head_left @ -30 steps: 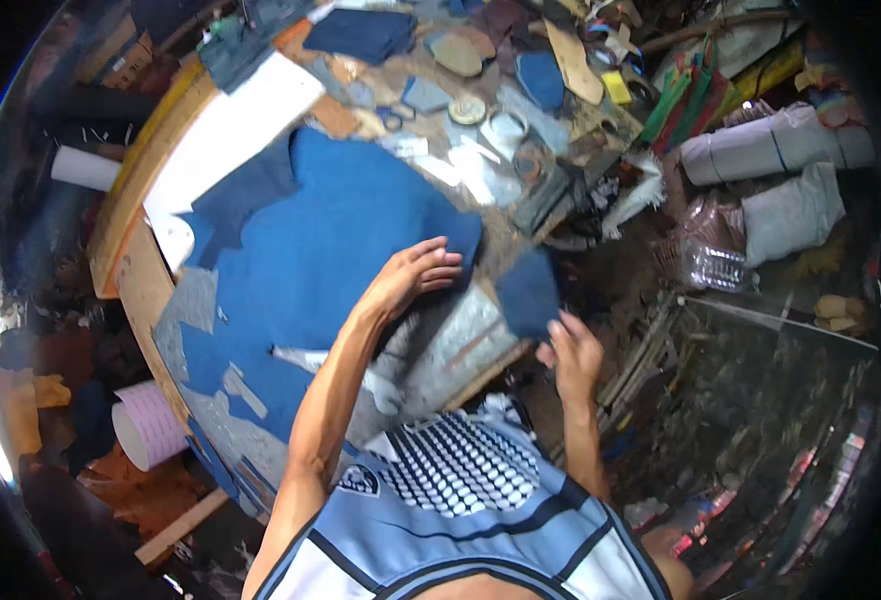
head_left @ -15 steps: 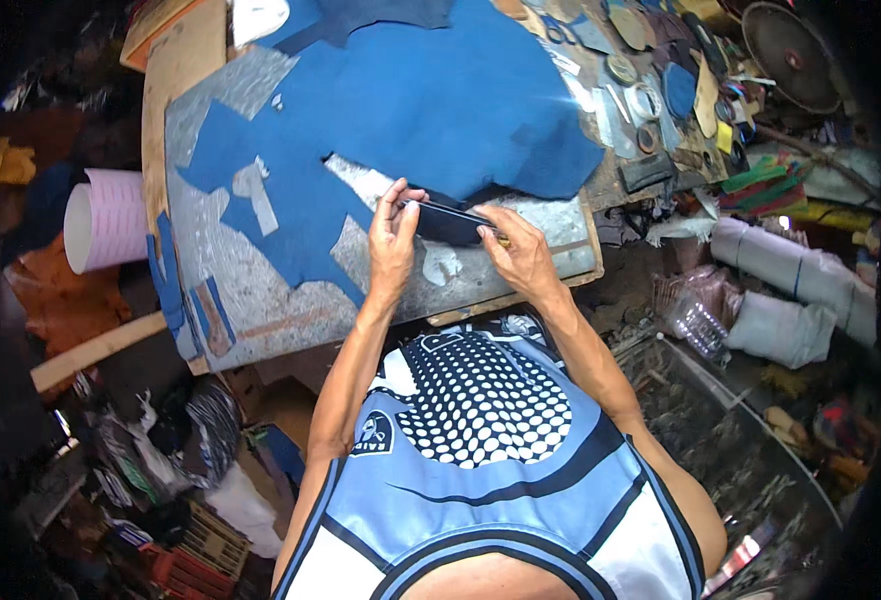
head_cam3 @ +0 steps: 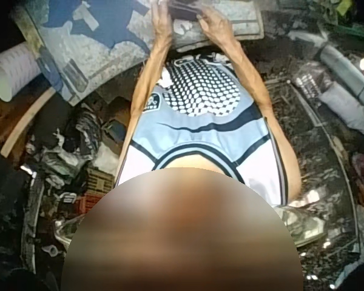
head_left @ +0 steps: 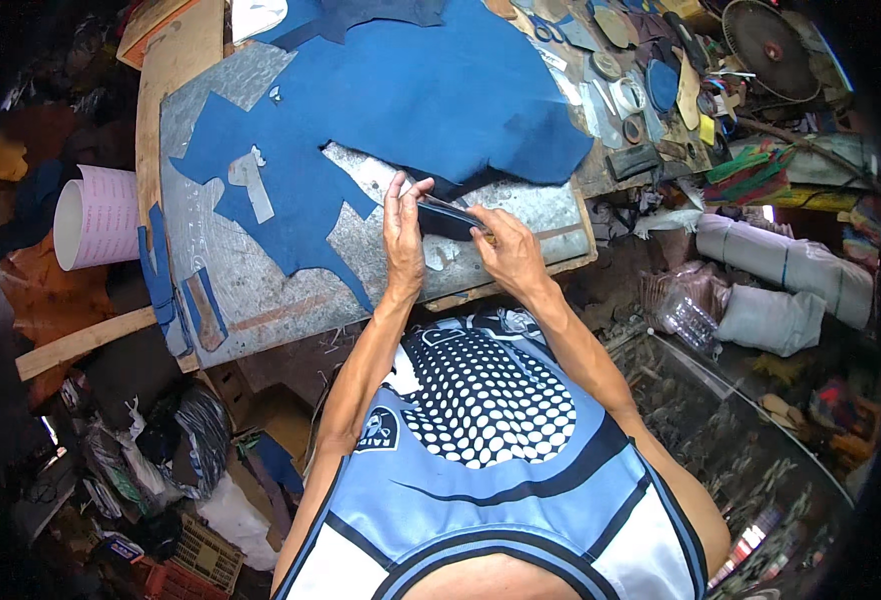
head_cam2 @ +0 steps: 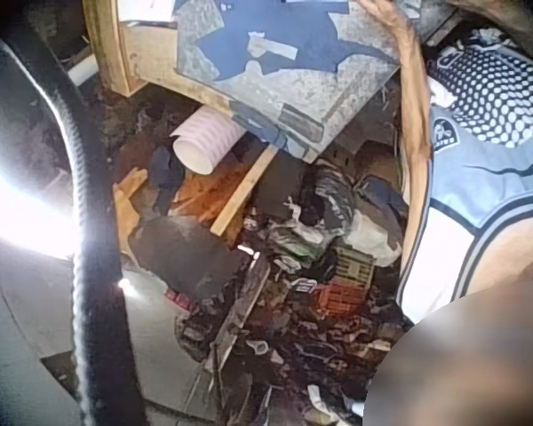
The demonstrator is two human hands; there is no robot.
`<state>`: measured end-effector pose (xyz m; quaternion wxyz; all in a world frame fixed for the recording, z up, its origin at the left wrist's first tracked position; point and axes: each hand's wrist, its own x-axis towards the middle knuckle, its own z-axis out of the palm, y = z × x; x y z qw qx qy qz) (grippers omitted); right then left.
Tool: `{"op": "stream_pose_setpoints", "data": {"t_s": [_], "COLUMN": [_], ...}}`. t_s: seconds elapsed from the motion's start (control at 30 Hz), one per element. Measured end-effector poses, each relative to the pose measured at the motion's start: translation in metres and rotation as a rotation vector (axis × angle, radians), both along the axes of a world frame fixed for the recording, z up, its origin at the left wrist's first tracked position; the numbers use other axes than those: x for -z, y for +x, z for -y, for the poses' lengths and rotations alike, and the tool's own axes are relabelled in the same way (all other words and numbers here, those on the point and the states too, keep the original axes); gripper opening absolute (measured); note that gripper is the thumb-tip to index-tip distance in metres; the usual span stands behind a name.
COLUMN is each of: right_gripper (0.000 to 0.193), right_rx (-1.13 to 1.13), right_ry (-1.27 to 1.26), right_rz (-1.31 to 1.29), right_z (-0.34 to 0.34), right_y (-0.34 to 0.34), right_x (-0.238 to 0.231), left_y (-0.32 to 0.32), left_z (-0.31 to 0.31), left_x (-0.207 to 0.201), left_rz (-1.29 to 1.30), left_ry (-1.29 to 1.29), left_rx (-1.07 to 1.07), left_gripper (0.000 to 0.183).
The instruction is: Cut leather pieces using a paper template and a small knife.
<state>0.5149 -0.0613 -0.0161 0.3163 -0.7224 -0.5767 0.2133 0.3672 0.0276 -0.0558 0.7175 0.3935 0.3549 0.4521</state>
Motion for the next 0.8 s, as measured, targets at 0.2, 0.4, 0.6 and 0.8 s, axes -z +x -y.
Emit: {"op": "stream_pose_setpoints", "data": {"t_s": [0.2, 0.4, 0.6, 0.8], "right_gripper": [0.026, 0.035, 0.05, 0.059], "right_rx": [0.174, 0.313, 0.283, 0.113], "right_ry": [0.012, -0.105, -0.042, -0.208], "right_rz": [-0.493, -1.225, -0.647, -0.686], "right_z": [0.005, 0.011, 0.022, 0.006], "right_y": [-0.006, -0.028, -0.008, -0.016], "right_x": [-0.011, -0.006, -0.009, 0.0], "left_y": [-0.025, -0.013, -0.041, -0.046], "left_z": [0.017, 0.032, 0.008, 0.012], "left_x": [-0.002, -0.042, -0.058, -0.014], "left_rz": [0.037, -0.009, -0.772, -0.763], "left_ry": [-0.082, -0.099, 0.737, 0.669], "left_rx": [-0.019, 0.061, 0.075, 0.181], "left_gripper": [0.073, 0.041, 0.027, 0.042]}}
